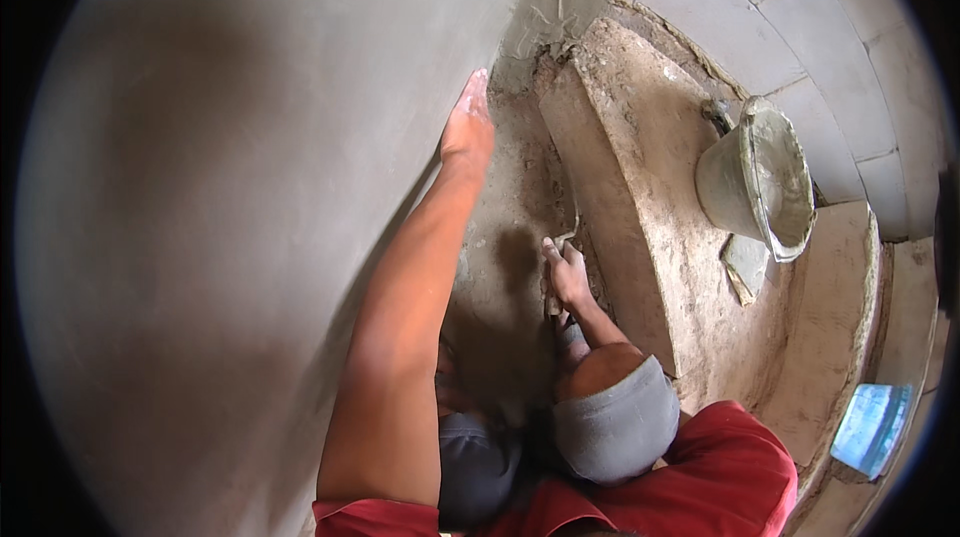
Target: The person scoops cement from a bucket with a trowel and applies it to the vertical face and edge of a spiral staircase. They smooth the surface with the trowel and occasionally use their left hand to steady the wall. The work progresses along the stair riser and tread edge.
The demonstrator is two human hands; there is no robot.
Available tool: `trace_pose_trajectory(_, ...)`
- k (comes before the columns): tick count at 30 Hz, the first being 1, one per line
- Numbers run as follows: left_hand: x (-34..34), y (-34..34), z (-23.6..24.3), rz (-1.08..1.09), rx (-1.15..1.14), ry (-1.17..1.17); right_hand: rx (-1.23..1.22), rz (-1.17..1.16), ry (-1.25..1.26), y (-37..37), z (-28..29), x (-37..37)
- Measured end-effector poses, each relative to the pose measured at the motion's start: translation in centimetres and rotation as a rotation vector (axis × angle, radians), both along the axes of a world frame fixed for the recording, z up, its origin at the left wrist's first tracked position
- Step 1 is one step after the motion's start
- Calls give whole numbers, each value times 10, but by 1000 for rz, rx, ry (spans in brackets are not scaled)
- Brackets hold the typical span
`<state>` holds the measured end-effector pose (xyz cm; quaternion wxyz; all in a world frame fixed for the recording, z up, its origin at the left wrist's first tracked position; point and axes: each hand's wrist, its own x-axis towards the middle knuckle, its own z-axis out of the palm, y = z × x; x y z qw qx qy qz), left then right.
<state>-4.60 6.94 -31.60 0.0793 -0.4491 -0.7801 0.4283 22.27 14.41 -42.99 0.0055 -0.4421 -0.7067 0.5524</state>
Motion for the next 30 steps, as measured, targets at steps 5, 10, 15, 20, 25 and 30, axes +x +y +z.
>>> trace_pose_trajectory(5, 0, 0, -6, -8, 63, -41, -197, -104, -135, -5, 1, 5)
trace_pose_trajectory(10, 4, -1, -7, 2, 23, -25, -329, -32, -11, -2, -1, 7)
trace_pose_trajectory(15, -1, 0, -8, -7, 27, -51, 199, 131, 208, 1, 12, -36)
trace_pose_trajectory(20, 3, -2, -6, -9, 23, 46, -86, 16, 274, 10, 36, -79)
trace_pose_trajectory(25, 1, -3, -2, 1, -8, -51, 308, 164, 380, 13, 35, -103)
trace_pose_trajectory(30, 4, -4, -3, -23, -90, -24, -210, -1, -77, 33, 21, -139)
